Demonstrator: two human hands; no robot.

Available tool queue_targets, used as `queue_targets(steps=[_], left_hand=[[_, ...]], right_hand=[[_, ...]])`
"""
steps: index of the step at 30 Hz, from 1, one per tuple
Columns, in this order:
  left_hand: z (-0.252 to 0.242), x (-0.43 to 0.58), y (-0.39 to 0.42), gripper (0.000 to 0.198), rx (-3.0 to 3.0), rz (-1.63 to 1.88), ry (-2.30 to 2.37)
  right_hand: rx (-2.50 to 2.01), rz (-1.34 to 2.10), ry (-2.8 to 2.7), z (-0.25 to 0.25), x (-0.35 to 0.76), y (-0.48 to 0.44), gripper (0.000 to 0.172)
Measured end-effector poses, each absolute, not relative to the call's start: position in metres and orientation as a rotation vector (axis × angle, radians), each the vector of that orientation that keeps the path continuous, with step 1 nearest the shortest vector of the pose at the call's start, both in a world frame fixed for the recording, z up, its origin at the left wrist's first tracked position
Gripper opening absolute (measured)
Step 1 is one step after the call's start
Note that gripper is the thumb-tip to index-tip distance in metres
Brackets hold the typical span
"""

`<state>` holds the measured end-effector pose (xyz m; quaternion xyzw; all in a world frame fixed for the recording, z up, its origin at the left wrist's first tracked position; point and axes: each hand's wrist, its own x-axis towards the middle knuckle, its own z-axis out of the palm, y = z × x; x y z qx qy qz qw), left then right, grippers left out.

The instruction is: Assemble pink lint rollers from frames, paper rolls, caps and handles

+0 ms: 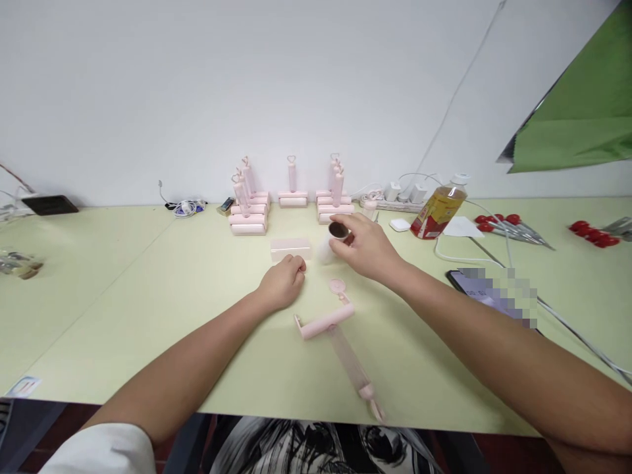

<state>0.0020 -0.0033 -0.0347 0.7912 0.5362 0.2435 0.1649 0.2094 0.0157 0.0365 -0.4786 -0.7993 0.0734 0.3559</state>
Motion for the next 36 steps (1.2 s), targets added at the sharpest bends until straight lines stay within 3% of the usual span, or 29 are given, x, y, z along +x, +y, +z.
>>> queue_targets(steps=[6, 14, 18, 22, 29, 33, 36], left_hand=[[-0.037, -0.008, 0.0, 0.002, 2.223, 0.732, 1.577], [-0.039, -0.012, 0.004, 0.016, 2.203, 0.712, 1.66], [-0.028, -0.006, -0.006, 0.02, 2.267, 0.745, 1.646], [-0.011, 0.009, -0.032, 0.028, 2.413, 0.56, 1.325], [-0.003, 0.022, -0.054, 0.033, 2.49, 0.211, 1.137], [-0.008, 0.016, -0.046, 0.033, 2.194, 0.307, 1.052], [-0.012, 0.012, -0.042, 0.036, 2.02, 0.575, 1.063]], right_hand=[[-1.432, 0.122, -2.333, 0.041, 0.179, 0.056, 0.032], [-1.414, 0.177, -2.284, 0.032, 0.187, 0.049, 0.047], [-1.467, 0.246, -2.334, 0.031, 0.208, 0.015, 0.018], [-1.567, 0.591, -2.446, 0.013, 0.223, -0.004, 0.021], [-1.458, 0.754, -2.416, -0.008, 0.215, 0.0, 0.025], [-1.422, 0.757, -2.23, -0.001, 0.22, -0.011, 0.025], [-1.464, 0.849, -2.085, 0.006, 0.231, -0.028, 0.038]])
